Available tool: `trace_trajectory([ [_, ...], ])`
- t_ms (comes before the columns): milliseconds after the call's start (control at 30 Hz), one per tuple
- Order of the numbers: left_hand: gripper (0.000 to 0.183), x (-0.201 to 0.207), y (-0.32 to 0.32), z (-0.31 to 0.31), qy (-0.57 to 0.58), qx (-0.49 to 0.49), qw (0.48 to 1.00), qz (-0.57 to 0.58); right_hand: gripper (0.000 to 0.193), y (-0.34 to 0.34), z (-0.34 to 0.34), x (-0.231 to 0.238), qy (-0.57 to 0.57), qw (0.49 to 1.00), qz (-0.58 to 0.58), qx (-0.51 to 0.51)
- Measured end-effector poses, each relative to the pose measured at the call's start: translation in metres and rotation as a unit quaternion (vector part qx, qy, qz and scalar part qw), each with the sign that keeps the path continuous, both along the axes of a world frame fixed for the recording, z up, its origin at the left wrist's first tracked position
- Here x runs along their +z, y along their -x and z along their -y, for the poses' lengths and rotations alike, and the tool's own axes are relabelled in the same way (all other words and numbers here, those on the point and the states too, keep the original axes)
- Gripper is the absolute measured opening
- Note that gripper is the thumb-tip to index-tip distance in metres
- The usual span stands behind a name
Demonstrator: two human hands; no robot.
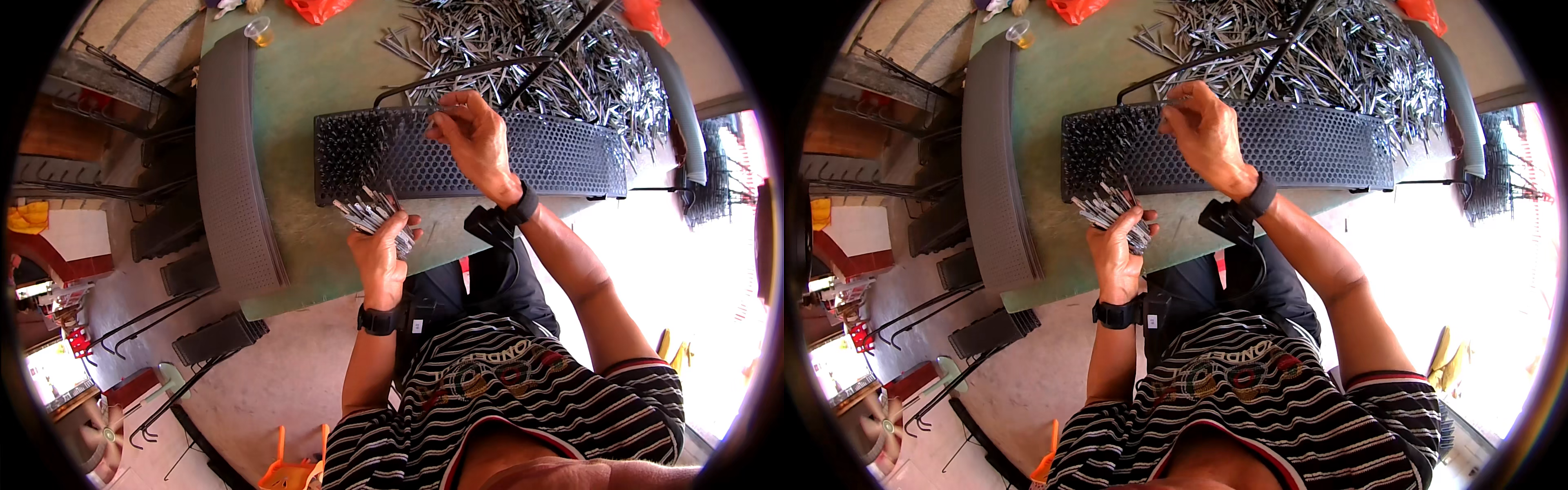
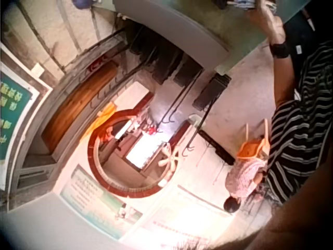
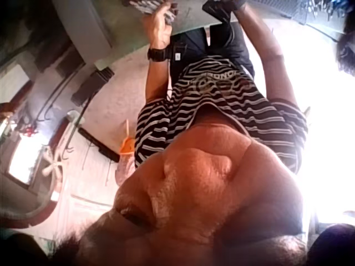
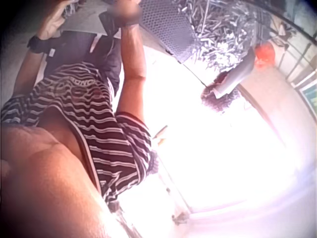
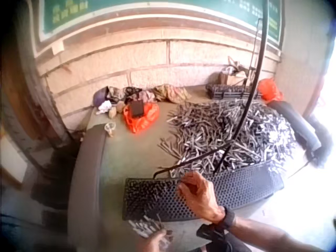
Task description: The person picks up metal parts one by one from a large pile on a table and places them into the holes of a metal mesh tray.
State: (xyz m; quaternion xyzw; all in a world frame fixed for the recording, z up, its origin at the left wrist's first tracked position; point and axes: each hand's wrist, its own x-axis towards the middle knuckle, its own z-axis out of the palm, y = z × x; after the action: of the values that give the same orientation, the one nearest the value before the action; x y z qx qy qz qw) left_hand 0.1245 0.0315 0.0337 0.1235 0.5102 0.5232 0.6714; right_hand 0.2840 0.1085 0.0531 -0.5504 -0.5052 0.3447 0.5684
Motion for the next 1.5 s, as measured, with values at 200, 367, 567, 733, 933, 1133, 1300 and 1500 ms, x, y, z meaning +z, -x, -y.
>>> trace_trajectory([
  [200, 0.018, -0.008, 0.002, -0.002, 0.004, -0.021, 1.0, 0.008, 0.014, 0.003, -0.016, -0.015, -0.012, 0.996, 0.078, 0.032],
  [367, 0.018, 0.0, -0.005, -0.006, 0.004, 0.006, 1.0, 0.018, 0.013, 0.004, -0.022, -0.022, -0.018, 0.99, 0.132, 0.05],
  [567, 0.021, -0.002, -0.008, -0.007, 0.0, 0.015, 1.0, 0.025, 0.007, 0.0, -0.028, -0.028, -0.107, 0.931, 0.34, 0.084],
  [733, 0.021, -0.002, -0.006, -0.007, -0.003, 0.01, 1.0, 0.022, 0.016, 0.004, -0.021, -0.013, -0.078, 0.938, 0.333, 0.048],
  [933, 0.021, -0.002, -0.011, -0.008, -0.005, -0.034, 0.999, 0.011, 0.011, 0.004, 0.014, 0.003, 0.221, 0.948, 0.046, 0.225],
  [1133, 0.015, -0.003, -0.012, -0.004, -0.009, -0.052, 0.999, 0.013, 0.007, -0.008, -0.01, -0.008, -0.004, 0.998, 0.057, 0.026],
  [1300, 0.008, 0.006, -0.015, -0.005, 0.006, -0.03, 0.999, 0.017, 0.008, -0.004, -0.016, -0.016, -0.057, 0.99, 0.129, -0.009],
  [1500, 0.009, 0.002, -0.014, -0.005, 0.014, -0.014, 1.0, 0.01, 0.005, -0.007, -0.02, -0.026, -0.046, 0.983, 0.175, 0.005],
])
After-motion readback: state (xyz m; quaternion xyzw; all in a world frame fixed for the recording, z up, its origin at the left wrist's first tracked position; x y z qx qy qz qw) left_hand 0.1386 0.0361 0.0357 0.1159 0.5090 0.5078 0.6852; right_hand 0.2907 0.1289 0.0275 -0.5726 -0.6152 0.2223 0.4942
